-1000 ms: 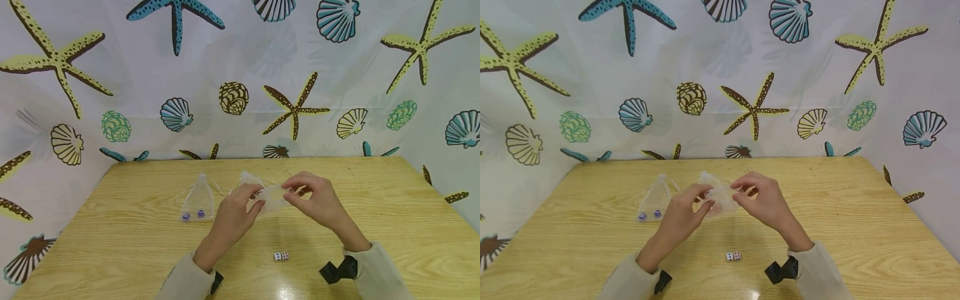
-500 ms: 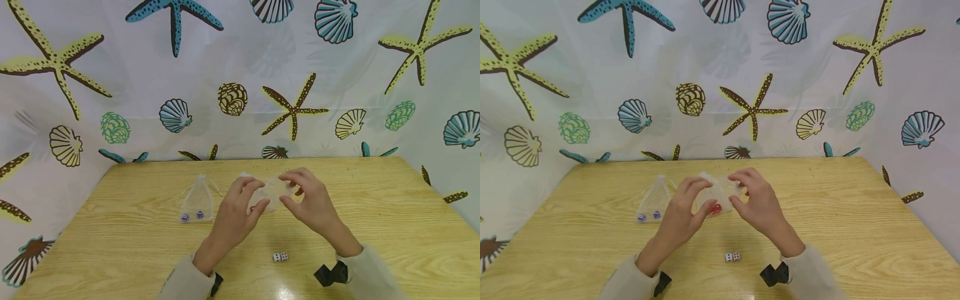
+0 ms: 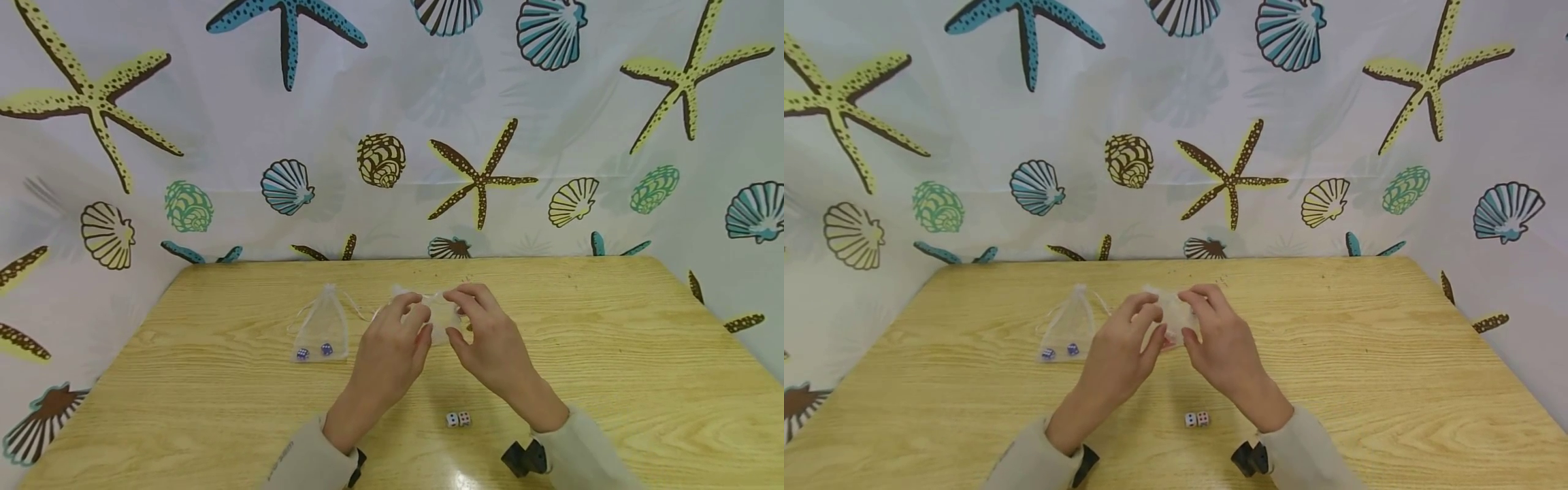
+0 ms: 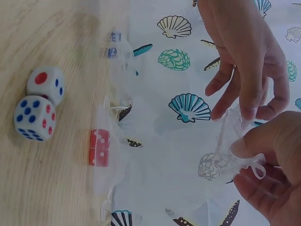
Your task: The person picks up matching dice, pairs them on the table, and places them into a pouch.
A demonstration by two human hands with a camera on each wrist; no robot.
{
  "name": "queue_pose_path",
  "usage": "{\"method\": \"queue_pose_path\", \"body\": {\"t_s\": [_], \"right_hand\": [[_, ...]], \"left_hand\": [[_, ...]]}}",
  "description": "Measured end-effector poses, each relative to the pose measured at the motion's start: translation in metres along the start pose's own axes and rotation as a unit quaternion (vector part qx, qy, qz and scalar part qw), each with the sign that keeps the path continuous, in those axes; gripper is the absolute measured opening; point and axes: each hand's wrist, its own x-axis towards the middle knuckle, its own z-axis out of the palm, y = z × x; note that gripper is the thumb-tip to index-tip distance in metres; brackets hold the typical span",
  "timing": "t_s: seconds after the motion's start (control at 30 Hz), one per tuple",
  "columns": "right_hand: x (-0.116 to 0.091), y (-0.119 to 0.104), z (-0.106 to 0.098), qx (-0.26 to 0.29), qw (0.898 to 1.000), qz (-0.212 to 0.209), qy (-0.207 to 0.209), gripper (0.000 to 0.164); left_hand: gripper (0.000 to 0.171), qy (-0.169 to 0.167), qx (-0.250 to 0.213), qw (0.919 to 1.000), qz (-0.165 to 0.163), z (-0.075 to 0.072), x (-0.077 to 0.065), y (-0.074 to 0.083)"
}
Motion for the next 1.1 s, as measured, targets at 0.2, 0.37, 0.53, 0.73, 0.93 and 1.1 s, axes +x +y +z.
{"method": "queue_pose_path", "body": {"t_s": [0.2, 0.37, 0.53, 0.73, 0.93, 1.1], "right_hand": [[-0.0003, -0.0001, 0.0053, 0.043, 0.999, -0.023, 0.025, 0.049], [-0.0006, -0.0002, 0.0066, 0.049, 0.996, -0.05, 0.054, 0.051], [-0.0021, -0.0013, 0.0081, 0.033, 0.999, -0.013, 0.022, 0.047], [-0.0045, -0.0018, 0.0086, 0.035, 0.999, 0.025, -0.011, 0.043], [-0.0044, 0.0004, 0.0061, 0.02, 0.999, 0.026, -0.023, 0.042], [-0.0039, 0.0011, 0.0048, 0.029, 0.998, 0.033, -0.05, 0.039]], "left_hand": [[0.024, 0.0, 0.023, 0.9997, -0.002, -0.0003, -0.0003, 0.0011], [0.021, 0.003, 0.088, 0.9957, 0.03, 0.0006, 0.0009, 0.002], [0.015, -0.005, 0.099, 0.9951, -0.005, 0.0007, -0.0013, 0.0004], [0.017, -0.026, 0.078, 0.9963, -0.023, 0.0012, -0.0029, -0.001], [0.018, -0.06, 0.109, 0.9922, 0.007, 0.0021, -0.0036, -0.0031], [0.018, -0.082, 0.111, 0.9902, 0.019, 0.0023, -0.0042, -0.0038]]}}
